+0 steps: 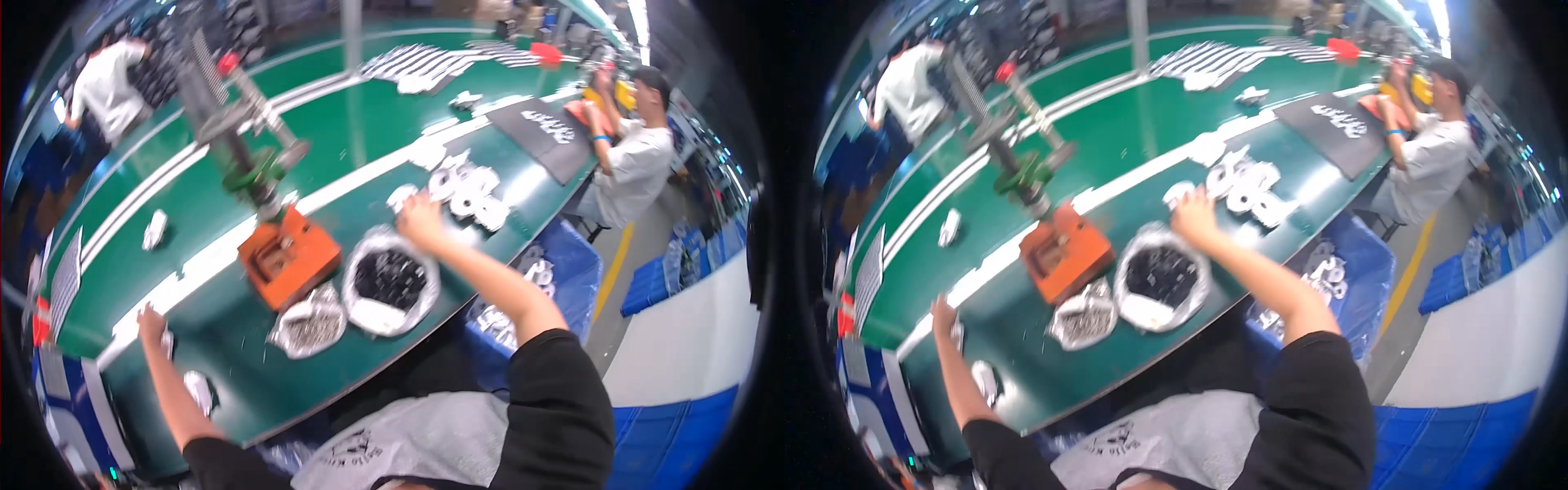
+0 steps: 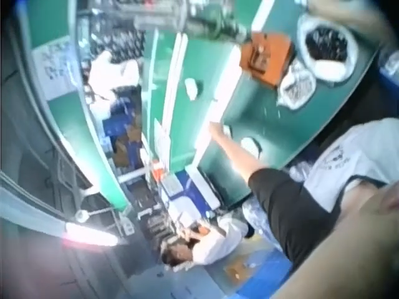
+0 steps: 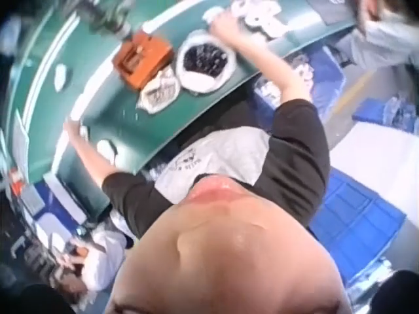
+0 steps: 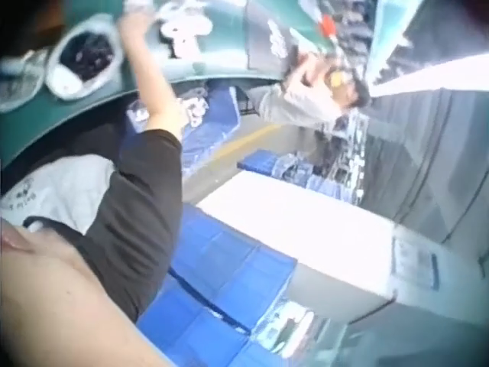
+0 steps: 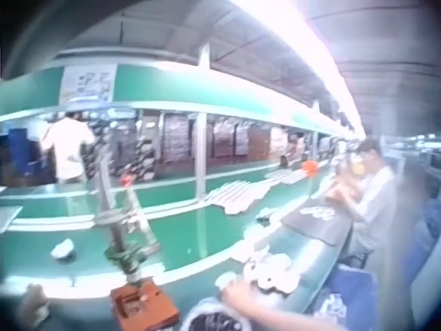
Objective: Assemble small plastic components using a manual hand-operated press machine on a production line.
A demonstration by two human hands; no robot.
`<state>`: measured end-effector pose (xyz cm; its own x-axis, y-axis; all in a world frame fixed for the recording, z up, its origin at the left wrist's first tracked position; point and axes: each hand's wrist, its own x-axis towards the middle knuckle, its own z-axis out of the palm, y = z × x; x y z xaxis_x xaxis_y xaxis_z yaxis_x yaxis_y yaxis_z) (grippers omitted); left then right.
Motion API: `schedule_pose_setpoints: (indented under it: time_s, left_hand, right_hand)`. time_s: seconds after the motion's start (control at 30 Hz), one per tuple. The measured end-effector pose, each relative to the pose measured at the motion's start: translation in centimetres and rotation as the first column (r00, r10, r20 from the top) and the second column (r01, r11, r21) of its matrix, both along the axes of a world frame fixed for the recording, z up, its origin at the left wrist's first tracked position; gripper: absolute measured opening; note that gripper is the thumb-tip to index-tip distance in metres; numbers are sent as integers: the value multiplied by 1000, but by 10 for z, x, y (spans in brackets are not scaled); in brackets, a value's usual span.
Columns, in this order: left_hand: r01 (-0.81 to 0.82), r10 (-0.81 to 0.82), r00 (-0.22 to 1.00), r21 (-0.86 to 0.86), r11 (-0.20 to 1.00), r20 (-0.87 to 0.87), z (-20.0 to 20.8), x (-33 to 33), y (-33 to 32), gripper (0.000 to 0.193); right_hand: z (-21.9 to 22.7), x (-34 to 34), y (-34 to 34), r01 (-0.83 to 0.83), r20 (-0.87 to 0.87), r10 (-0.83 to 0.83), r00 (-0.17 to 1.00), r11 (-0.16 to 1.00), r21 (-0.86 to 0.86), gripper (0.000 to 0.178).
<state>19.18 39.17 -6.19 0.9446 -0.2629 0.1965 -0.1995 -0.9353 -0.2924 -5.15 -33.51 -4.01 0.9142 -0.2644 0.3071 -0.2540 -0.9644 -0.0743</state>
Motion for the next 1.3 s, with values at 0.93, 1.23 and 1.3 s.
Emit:
schedule_pose_setpoints:
  time_s: [0.93,1.23,1.3]
  left_hand:
    - [-10,-420,894,-930,-367,156,85,-331,-400,32]
    - [-297,-470,875,-897,-328,-118,90,-329,-403,31]
    - [-303,-418,898,-882,-361,-138,83,-328,-409,34]
  right_hand:
    - [63,-142,208,-407,464,290,837,-238,882,75]
    - [56,-149,205,-487,438,309,844,100,868,66]
    - [49,-146,205,-679,626,277,729,401,614,66]
